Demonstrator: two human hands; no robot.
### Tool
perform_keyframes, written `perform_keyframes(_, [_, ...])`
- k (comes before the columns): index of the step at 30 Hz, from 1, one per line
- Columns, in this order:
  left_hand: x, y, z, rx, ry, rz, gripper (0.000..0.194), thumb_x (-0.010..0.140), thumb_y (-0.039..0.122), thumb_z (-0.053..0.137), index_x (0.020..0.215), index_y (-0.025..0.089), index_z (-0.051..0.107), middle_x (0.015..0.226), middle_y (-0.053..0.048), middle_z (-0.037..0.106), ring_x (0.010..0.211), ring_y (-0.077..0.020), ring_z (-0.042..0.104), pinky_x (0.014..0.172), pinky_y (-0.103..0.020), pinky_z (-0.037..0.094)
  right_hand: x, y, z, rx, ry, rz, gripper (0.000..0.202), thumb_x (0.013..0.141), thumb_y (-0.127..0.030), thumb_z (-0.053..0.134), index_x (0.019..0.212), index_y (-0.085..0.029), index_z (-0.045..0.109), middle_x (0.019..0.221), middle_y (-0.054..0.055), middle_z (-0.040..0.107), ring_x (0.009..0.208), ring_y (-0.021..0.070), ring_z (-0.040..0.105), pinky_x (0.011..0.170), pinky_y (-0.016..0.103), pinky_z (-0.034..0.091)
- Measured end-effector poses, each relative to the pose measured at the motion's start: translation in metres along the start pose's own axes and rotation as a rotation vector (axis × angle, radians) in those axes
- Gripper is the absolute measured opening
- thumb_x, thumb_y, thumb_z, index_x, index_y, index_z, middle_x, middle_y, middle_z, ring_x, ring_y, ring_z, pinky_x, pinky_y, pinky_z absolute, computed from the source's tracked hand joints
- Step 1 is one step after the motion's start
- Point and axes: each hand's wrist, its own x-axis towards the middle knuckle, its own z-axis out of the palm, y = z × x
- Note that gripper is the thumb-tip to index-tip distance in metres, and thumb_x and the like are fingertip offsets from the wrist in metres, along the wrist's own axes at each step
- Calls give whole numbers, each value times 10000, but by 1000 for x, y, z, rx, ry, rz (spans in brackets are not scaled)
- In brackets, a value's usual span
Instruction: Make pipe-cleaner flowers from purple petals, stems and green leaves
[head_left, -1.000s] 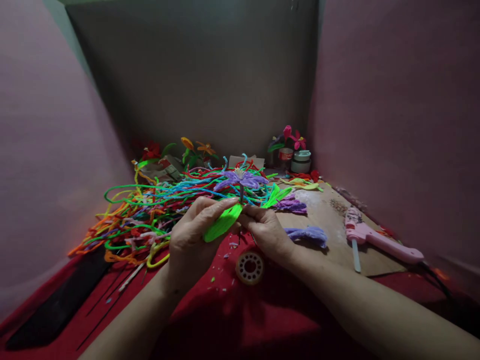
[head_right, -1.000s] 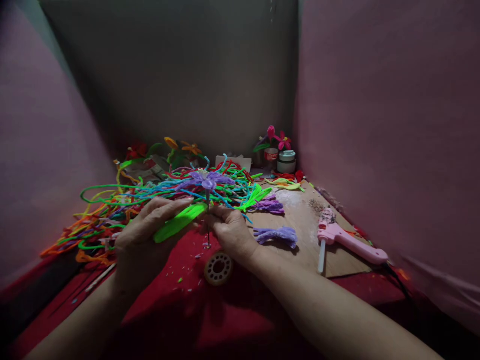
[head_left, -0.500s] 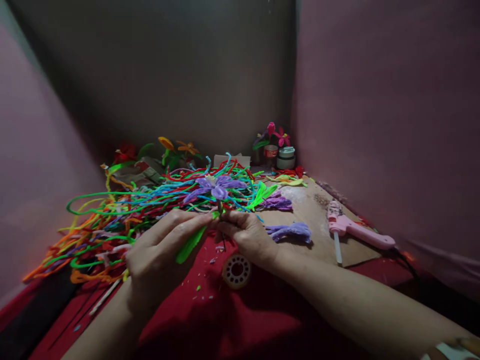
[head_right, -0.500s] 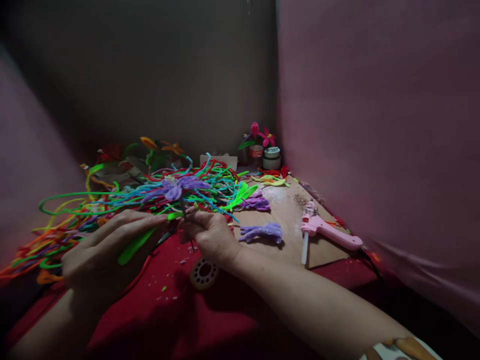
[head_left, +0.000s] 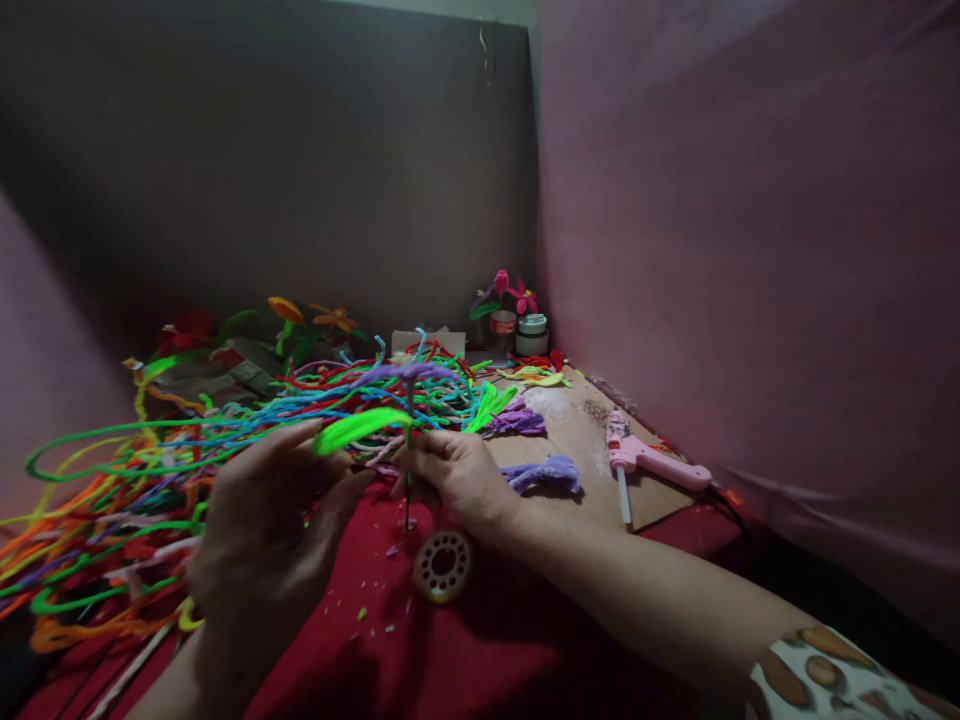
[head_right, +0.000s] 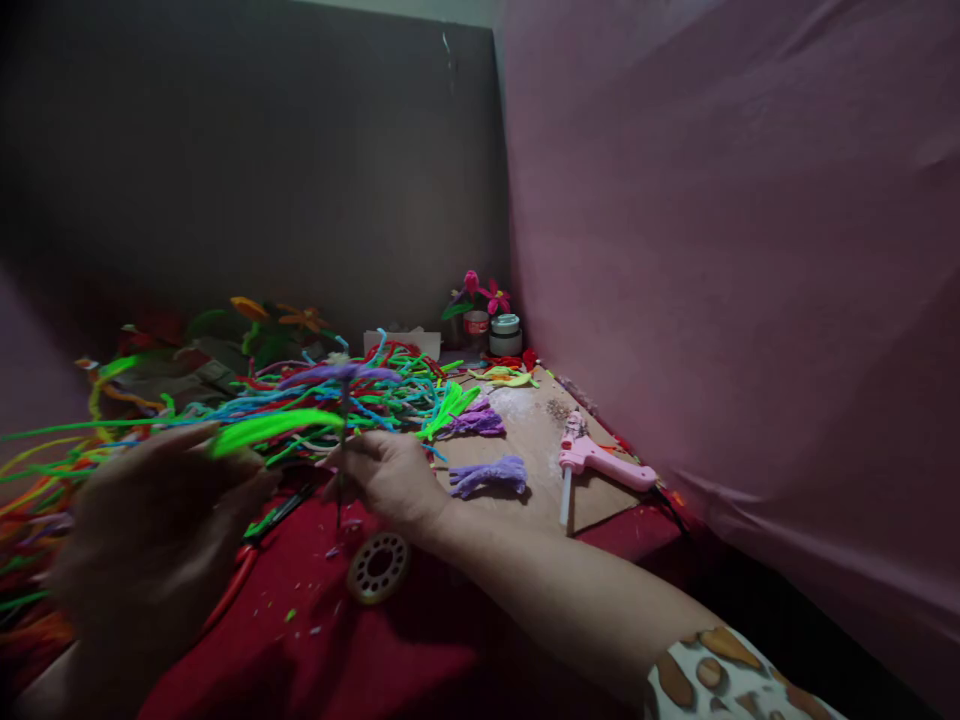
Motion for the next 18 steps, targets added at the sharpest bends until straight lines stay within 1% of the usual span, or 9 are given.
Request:
perform_keyframes(2, [-5,-3,8,-54,-52,-66,420,769,145,587,1156,252,465,780,26,584,641,-101,597,625,-221,510,2,-13,-4,-8,110,-45,212,749,-337,563,635,-157,564,528,-8,594,408,68,430,406,195,327])
perform_keyframes(3, [-8,-5,12,-36,-91,-40,379,779,146,574,1133,238,477,783,21,589,643,-99,598,640,-217,507,4,-20,-8,-53,158,-73,216,764,-327,540,629,-159,546,545,0,608,409,70,440,397,193,332])
perform_keyframes(6, [-17,-14,24,23,-325,59,203,808,144,519,1003,199,542,865,-28,639,754,-130,623,700,-226,497,16,-48,-33,-399,339,-130,210,799,-302,490,653,-158,533,614,17,645,432,70,472,412,189,372])
perform_keyframes(7, [-20,-17,28,31,-385,100,169,820,143,496,970,192,555,865,-38,645,765,-135,624,697,-225,495,22,-58,-46,-568,426,-91,209,811,-311,476,683,-160,545,633,9,650,436,68,476,418,185,381])
perform_keyframes(8, [-23,-19,31,35,-429,145,154,830,142,473,945,188,565,848,-42,646,755,-134,623,682,-220,493,28,-67,-60,-637,477,-67,194,820,-293,463,725,-155,561,654,14,653,443,70,483,418,187,379])
perform_keyframes(11, [-32,-22,40,48,-508,244,166,846,144,430,885,188,585,765,-28,618,659,-106,595,604,-193,473,47,-88,-106,-804,562,24,177,817,-207,473,727,-112,592,630,37,627,469,81,510,462,195,401])
perform_keyframes(13, [-36,-22,44,56,-537,272,179,849,146,416,845,185,591,714,-16,590,600,-92,565,555,-178,452,57,-94,-135,-927,609,123,146,782,-189,549,715,-78,617,629,67,620,571,127,576,542,218,439])
perform_keyframes(15, [-40,-23,46,67,-571,275,188,852,145,408,809,179,588,679,-9,568,561,-83,540,528,-171,434,65,-93,-156,-1036,636,239,144,765,-191,609,786,-51,631,755,119,637,724,176,612,644,261,472])
perform_keyframes(18, [-43,-25,47,64,-612,252,195,857,150,403,787,175,583,664,-7,554,552,-80,526,525,-166,421,75,-81,-173,-1130,626,400,285,847,-290,542,1073,-117,556,1067,97,584,908,188,590,765,368,498])
